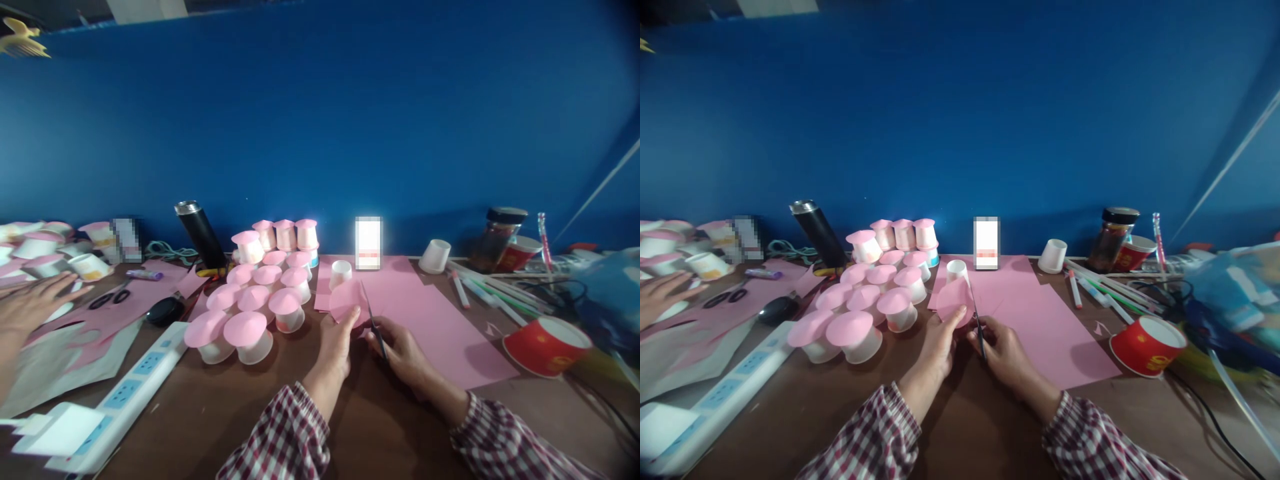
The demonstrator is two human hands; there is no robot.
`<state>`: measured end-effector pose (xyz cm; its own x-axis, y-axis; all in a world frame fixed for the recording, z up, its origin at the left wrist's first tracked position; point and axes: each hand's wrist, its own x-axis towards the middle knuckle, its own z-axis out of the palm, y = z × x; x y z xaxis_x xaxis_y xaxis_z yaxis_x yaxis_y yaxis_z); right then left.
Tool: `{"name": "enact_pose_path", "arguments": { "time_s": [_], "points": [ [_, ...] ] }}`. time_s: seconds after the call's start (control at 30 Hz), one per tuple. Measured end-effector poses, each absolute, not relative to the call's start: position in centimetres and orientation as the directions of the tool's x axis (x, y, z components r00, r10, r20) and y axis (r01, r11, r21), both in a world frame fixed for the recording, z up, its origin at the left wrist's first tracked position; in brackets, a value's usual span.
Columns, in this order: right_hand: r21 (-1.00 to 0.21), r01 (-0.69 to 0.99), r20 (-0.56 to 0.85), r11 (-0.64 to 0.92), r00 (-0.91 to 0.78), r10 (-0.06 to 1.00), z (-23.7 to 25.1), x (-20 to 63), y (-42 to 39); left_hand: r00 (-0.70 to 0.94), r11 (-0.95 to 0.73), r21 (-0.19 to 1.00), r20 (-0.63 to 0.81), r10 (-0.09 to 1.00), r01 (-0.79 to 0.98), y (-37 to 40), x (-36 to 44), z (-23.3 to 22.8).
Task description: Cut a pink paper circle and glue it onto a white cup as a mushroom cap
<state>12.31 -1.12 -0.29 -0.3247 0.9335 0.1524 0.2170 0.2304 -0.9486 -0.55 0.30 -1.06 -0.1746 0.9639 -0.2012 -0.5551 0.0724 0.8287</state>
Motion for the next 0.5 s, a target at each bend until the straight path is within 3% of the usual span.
{"name": "enact_pose_path", "arguments": {
  "time_s": [0.33, 0.5],
  "points": [
    [-0.967, 0.192, 0.104, 0.168, -0.304, 0.947, -0.65, 12.25, -1.06, -0.175, 0.084, 0.822, -0.217, 0.96, -0.563, 0.3, -0.53, -0.66],
    [-0.951, 0.231, 0.147, 0.207, -0.253, 0.956, -0.52, 12.71, -0.84, -0.194, 0.074, 0.811, -0.225, 0.955, -0.58, 0.31, -0.75, -0.08]
  ]
}}
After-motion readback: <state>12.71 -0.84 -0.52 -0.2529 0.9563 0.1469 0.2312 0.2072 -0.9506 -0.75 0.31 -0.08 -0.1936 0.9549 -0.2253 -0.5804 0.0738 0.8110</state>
